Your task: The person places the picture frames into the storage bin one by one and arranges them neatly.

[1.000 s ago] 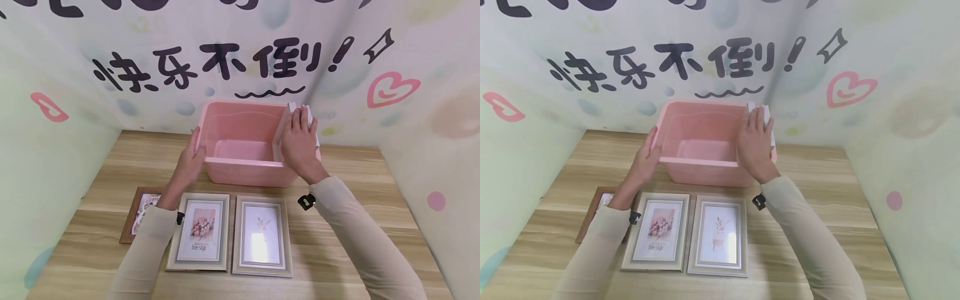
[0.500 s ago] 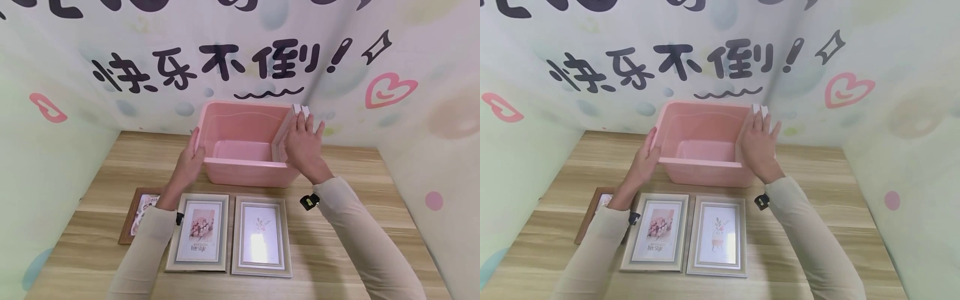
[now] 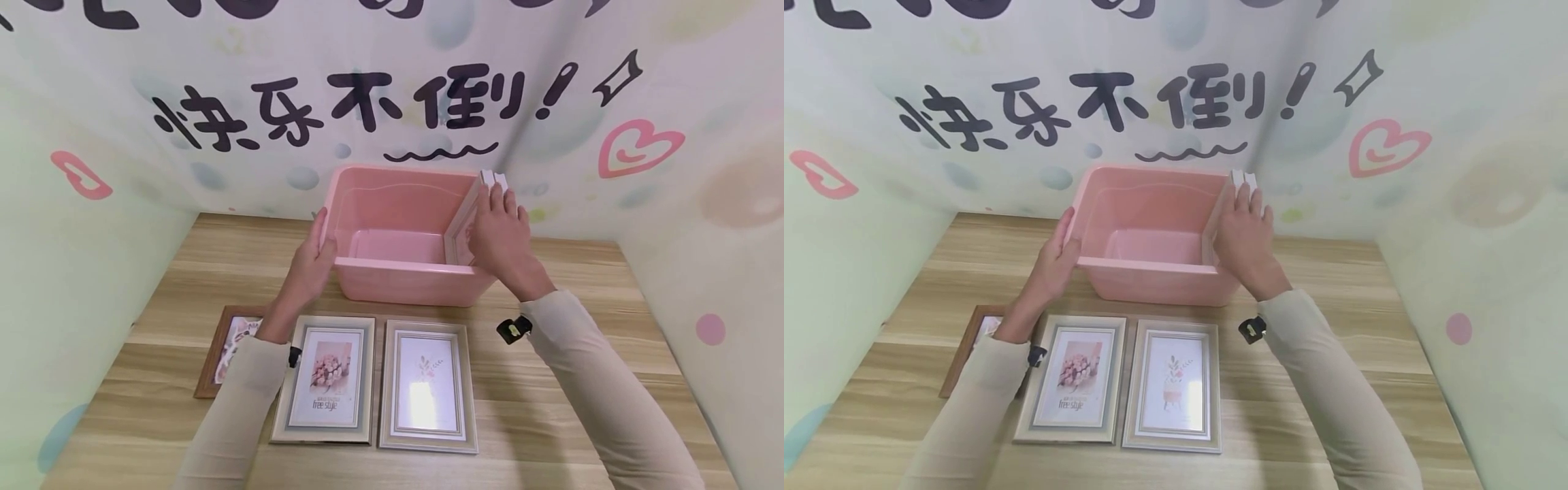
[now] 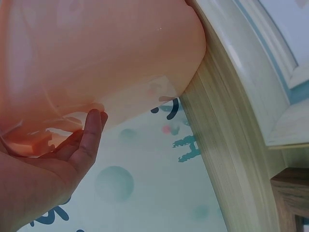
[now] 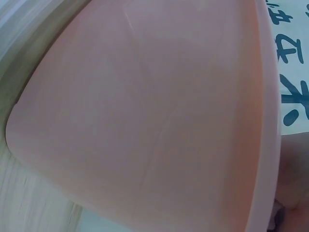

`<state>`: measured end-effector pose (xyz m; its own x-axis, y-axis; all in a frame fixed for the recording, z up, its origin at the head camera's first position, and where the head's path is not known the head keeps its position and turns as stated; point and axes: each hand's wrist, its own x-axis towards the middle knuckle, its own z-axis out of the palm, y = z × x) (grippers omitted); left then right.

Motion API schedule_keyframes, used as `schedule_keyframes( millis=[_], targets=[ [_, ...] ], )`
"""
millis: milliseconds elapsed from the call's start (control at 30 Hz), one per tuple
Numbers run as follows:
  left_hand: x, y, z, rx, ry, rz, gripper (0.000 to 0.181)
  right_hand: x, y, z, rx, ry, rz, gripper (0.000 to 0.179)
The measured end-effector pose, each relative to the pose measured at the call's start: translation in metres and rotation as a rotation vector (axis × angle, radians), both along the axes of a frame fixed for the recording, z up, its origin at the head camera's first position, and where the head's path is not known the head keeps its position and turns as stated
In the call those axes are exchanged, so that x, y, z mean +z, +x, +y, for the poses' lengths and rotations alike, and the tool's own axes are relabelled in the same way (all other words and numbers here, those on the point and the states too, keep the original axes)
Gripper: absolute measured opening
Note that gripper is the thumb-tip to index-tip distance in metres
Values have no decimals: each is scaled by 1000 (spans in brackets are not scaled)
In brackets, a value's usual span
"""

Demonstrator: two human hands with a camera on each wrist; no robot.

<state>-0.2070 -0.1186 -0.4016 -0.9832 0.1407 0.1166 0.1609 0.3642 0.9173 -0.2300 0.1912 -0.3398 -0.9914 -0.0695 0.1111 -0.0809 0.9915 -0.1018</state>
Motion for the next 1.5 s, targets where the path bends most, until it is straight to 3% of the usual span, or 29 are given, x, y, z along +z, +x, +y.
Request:
schedule_keyframes(
  millis=[200, 400, 633, 833, 1067, 1233, 1333, 1500],
  targets=[
    [1, -1, 2, -6, 6, 8, 62, 1, 9, 6, 50, -104, 75, 65],
    [2, -1, 2, 0, -13, 8, 62, -3, 22, 15, 185, -306, 243, 56],
    [2, -1, 1, 10, -14, 7, 62, -8, 47, 14, 336, -447, 480, 40],
    [2, 0, 0, 8, -6, 2, 62, -17, 66, 11, 394, -548, 572, 29],
    [2, 0, -2, 12, -25, 3, 62, -30, 82, 7, 504, -656, 509, 26],
    [1, 0, -3, 9, -25, -2, 62, -46, 92, 5, 580, -618, 427, 18],
    [0, -1, -3, 7, -18, 0, 62, -58, 97, 4, 570, -619, 316, 15],
    [-1, -1, -2, 0, -6, 7, 62, -83, 99, 6, 486, -627, 108, 16]
  ],
)
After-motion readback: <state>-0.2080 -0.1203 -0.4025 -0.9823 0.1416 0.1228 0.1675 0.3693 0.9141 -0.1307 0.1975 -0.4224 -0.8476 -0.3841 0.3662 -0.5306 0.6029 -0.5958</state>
